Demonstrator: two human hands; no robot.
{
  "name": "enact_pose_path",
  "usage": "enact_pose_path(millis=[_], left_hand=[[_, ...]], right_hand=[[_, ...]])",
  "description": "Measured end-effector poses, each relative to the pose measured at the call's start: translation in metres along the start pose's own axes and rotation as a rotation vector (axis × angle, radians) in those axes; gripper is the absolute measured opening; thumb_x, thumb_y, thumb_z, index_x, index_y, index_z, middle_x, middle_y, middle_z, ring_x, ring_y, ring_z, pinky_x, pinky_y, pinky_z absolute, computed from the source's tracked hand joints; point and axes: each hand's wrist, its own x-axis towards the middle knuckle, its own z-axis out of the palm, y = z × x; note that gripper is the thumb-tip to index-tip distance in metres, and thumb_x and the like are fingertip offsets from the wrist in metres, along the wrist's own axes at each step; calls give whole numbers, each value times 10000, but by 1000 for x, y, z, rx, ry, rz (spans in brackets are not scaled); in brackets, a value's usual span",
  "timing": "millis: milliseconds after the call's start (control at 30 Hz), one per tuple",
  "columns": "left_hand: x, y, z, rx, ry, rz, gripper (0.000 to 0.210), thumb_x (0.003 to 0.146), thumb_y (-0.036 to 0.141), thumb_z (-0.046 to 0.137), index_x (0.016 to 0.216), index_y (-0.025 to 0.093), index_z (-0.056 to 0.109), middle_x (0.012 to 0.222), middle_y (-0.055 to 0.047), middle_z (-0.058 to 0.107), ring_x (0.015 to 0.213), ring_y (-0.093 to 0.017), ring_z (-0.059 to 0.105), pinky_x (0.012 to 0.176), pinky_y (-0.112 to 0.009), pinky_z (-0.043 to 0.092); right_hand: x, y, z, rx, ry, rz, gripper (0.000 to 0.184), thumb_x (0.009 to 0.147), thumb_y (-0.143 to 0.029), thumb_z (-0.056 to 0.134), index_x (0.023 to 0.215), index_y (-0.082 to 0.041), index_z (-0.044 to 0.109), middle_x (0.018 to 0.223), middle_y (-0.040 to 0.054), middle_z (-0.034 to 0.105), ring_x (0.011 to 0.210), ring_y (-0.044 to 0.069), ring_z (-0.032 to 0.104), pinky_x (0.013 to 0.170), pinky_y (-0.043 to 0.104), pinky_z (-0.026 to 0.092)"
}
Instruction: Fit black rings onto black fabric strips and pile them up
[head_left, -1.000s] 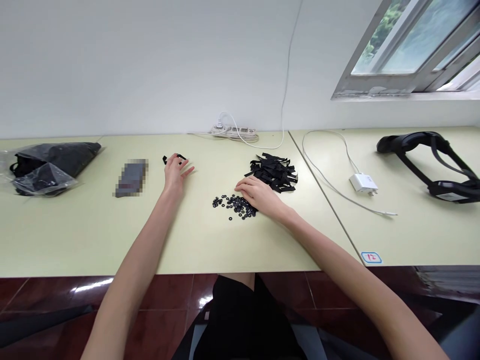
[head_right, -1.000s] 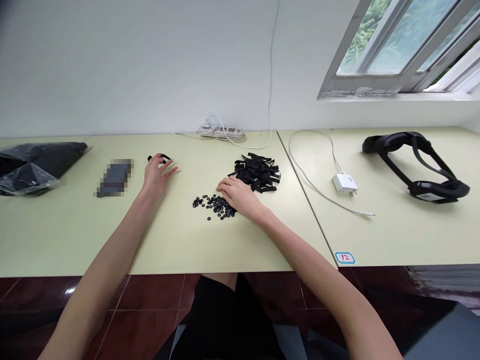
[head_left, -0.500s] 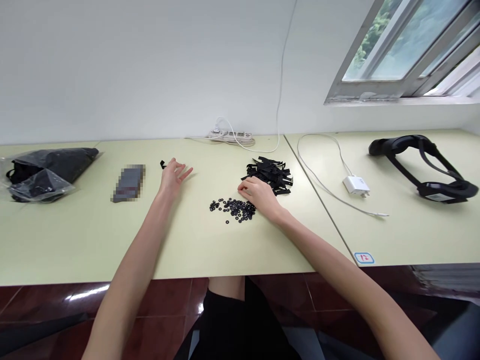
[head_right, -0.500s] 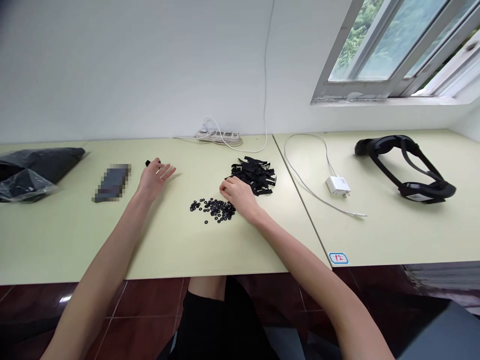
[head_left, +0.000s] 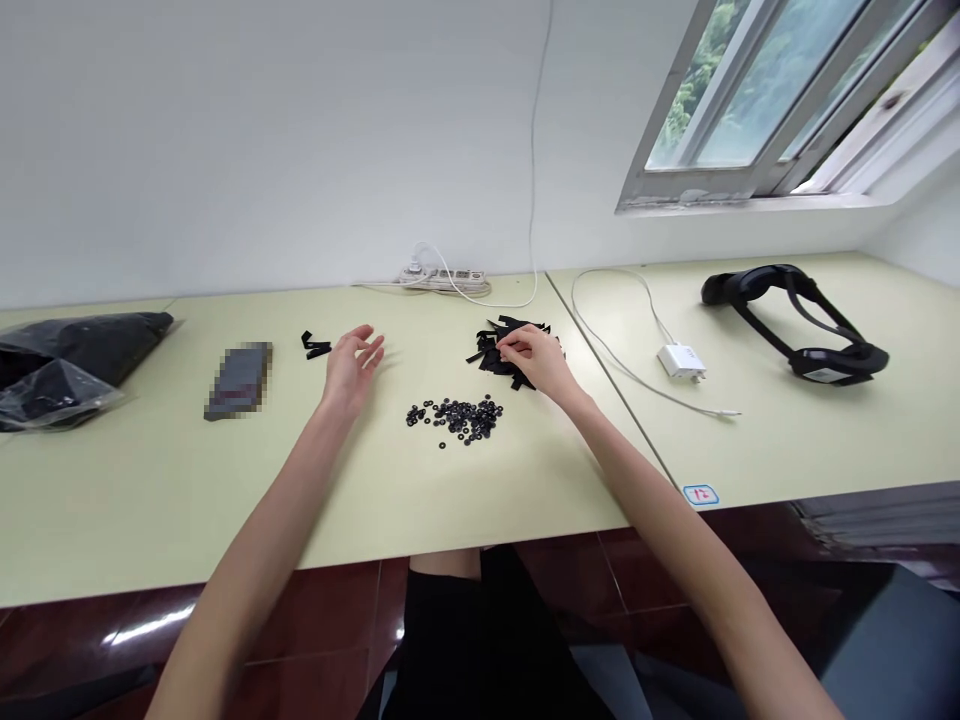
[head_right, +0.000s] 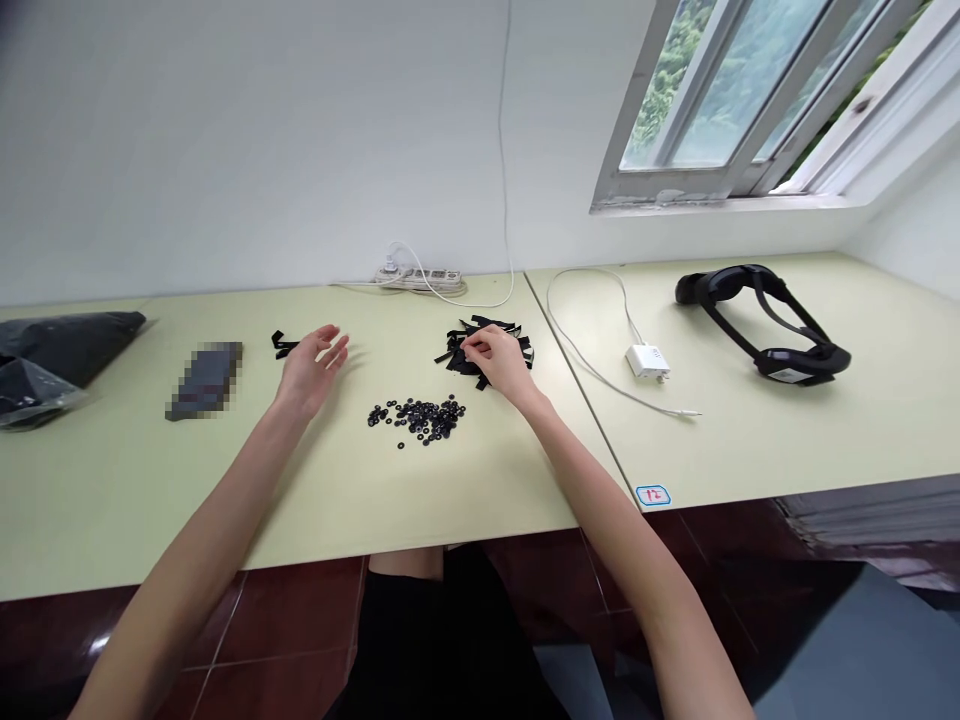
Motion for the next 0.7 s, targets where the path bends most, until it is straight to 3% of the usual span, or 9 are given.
enact_pose_path(millis=[133,333,567,700], left_hand=[[-19,-8,16,232,-213,115,231,798,182,612,985,218,745,1266,-78,740,1054,-210,749,944,-335,593],[-34,-18,23,511,-434,254,198,875,240,582,994,220,740,1227,-77,749,956,-212,738,867,-356,598],[-39,-19,23,612,-511,328,212,892,196,547,993,215,732,1171,-79,760,950,-210,736,846,-360,610],[-42,-19,25,623,-529,336,212,886,186,544,977,214,734,1128,-76,768,931,-202,733,839,-351,611]], right_hand=[[-3,-2,-3,-150,-88,-79,187,1008,-273,578,1020,-209,754,1042,88,767,887,221,719,870,401,601],[-3,-7,-17,-345,-79,-55,258,973,-141,444,1012,-216,688,995,89,762,911,251,662,856,395,505],[-5,-3,-14,-536,-133,-25,174,992,-163,597,870,-209,712,970,99,734,926,263,667,854,395,508],[-5,0,-12,-548,-150,21,111,926,-121,735,861,-207,762,950,86,752,870,253,702,833,392,535]])
